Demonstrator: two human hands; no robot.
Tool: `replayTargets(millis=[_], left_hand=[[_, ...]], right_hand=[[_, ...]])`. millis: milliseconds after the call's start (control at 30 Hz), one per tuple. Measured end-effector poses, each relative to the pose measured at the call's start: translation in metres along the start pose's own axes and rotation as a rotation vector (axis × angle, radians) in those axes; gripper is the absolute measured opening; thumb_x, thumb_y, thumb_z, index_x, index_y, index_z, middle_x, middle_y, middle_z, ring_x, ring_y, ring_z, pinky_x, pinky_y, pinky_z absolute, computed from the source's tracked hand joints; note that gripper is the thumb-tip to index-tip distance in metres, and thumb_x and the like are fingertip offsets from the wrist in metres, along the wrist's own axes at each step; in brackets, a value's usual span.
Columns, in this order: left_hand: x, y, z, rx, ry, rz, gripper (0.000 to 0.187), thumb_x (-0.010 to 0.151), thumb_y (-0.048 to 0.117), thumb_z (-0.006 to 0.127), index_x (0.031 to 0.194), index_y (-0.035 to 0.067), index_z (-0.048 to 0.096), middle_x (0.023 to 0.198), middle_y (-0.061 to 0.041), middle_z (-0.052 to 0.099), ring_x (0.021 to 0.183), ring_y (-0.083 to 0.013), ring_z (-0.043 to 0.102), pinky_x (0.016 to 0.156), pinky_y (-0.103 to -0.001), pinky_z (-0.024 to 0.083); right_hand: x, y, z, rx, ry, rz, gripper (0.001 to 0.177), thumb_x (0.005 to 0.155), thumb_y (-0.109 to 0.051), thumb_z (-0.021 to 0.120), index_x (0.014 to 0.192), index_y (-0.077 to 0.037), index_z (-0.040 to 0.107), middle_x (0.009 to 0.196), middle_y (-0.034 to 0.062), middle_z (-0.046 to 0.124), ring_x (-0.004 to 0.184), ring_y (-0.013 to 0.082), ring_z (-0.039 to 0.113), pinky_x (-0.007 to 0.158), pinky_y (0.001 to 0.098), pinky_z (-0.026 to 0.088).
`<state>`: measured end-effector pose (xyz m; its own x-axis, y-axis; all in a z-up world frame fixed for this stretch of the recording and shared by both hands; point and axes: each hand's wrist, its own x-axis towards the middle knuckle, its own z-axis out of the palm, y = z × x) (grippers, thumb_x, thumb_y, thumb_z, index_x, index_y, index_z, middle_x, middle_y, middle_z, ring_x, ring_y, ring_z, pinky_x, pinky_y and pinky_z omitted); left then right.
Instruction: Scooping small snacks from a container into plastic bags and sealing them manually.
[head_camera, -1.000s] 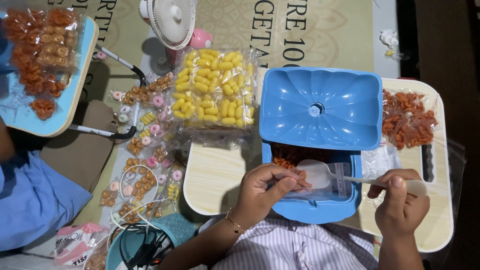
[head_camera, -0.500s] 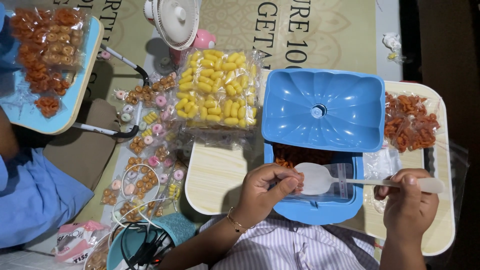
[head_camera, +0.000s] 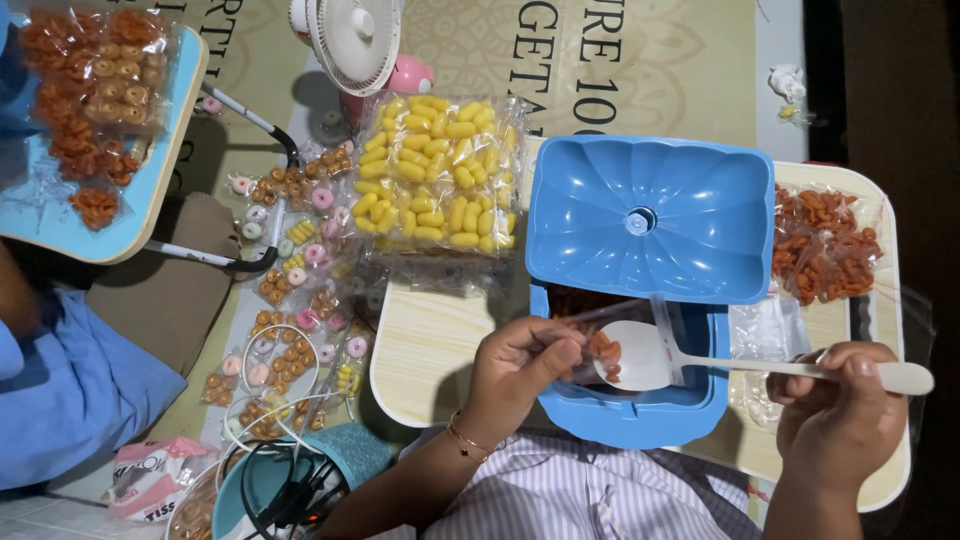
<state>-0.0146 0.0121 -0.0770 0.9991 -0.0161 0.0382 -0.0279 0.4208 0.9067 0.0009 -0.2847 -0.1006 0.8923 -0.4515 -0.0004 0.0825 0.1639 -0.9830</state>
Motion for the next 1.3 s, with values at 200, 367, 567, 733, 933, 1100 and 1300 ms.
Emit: replayTargets(millis=[200,367,567,733,933,1100,1300], left_hand=[[0.008,-0.003,-0.018,0.089,0.187,0.046,0.016,0.094,0.018,0.076,0.103,0.005,0.073,0.096,-0.007,0.075,0.089,-0.0150,0.070,0.082,-0.027,0.060],[0.008,-0.003,-0.020,0.078,0.257,-0.011,0.016,0.092,0.016,0.076,0.102,0.003,0.074,0.092,-0.008,0.075,0.082,-0.0163,0.072,0.078,-0.027,0.062],[0.007,0.002,-0.016,-0.044,0.213,0.089,0.012,0.095,0.012,0.071,0.102,0.003,0.069,0.091,-0.009,0.072,0.082,-0.0187,0.069,0.078,-0.031,0.059],[0.008,-0.004,-0.019,-0.082,0.145,0.141,0.014,0.097,0.014,0.066,0.106,0.003,0.067,0.108,-0.016,0.073,0.102,-0.0239,0.069,0.083,-0.034,0.057],[-0.001,-0.001,-0.013,-0.028,0.110,0.059,0.015,0.098,0.017,0.063,0.105,0.005,0.068,0.103,-0.011,0.073,0.100,-0.0217,0.070,0.090,-0.036,0.061],[0.000,-0.002,-0.013,-0.002,0.087,0.071,0.013,0.099,0.015,0.062,0.105,0.005,0.067,0.102,-0.010,0.072,0.101,-0.0205,0.069,0.092,-0.035,0.059],[0.003,-0.008,-0.018,-0.025,0.097,0.060,0.013,0.099,0.014,0.064,0.107,0.004,0.067,0.103,-0.011,0.074,0.100,-0.0205,0.071,0.090,-0.033,0.060]], right_hand=[[-0.005,-0.021,0.003,0.016,0.088,-0.061,0.024,0.104,-0.037,0.056,0.088,-0.019,0.051,0.075,-0.0036,0.040,0.054,0.0073,0.045,0.046,0.0214,0.035],[-0.002,-0.016,-0.006,-0.012,0.110,-0.160,0.027,0.107,-0.039,0.052,0.092,-0.017,0.050,0.067,-0.0002,0.037,0.052,0.0101,0.043,0.044,0.0237,0.033],[-0.007,0.007,-0.025,-0.120,-0.051,-0.359,0.028,0.114,-0.035,0.059,0.099,-0.012,0.054,0.074,0.0026,0.049,0.056,0.0171,0.054,0.049,0.0254,0.047],[-0.017,0.008,-0.027,-0.360,-0.091,-0.377,0.027,0.121,-0.019,0.046,0.107,0.003,0.053,0.089,0.0175,0.050,0.071,0.0292,0.057,0.068,0.0365,0.054],[-0.028,-0.037,-0.007,-0.883,-0.410,-0.495,0.035,0.107,-0.022,0.047,0.088,-0.001,0.067,0.082,0.0155,0.070,0.069,0.0270,0.068,0.065,0.0358,0.051],[-0.012,-0.005,0.003,-0.739,-0.420,-0.357,0.036,0.112,-0.023,0.045,0.093,0.000,0.066,0.086,0.0128,0.067,0.070,0.0224,0.064,0.066,0.0325,0.049],[-0.009,0.014,0.003,-0.349,-0.233,-0.268,0.035,0.121,-0.018,0.041,0.100,0.005,0.055,0.098,0.0147,0.052,0.065,0.0251,0.057,0.063,0.0317,0.048]])
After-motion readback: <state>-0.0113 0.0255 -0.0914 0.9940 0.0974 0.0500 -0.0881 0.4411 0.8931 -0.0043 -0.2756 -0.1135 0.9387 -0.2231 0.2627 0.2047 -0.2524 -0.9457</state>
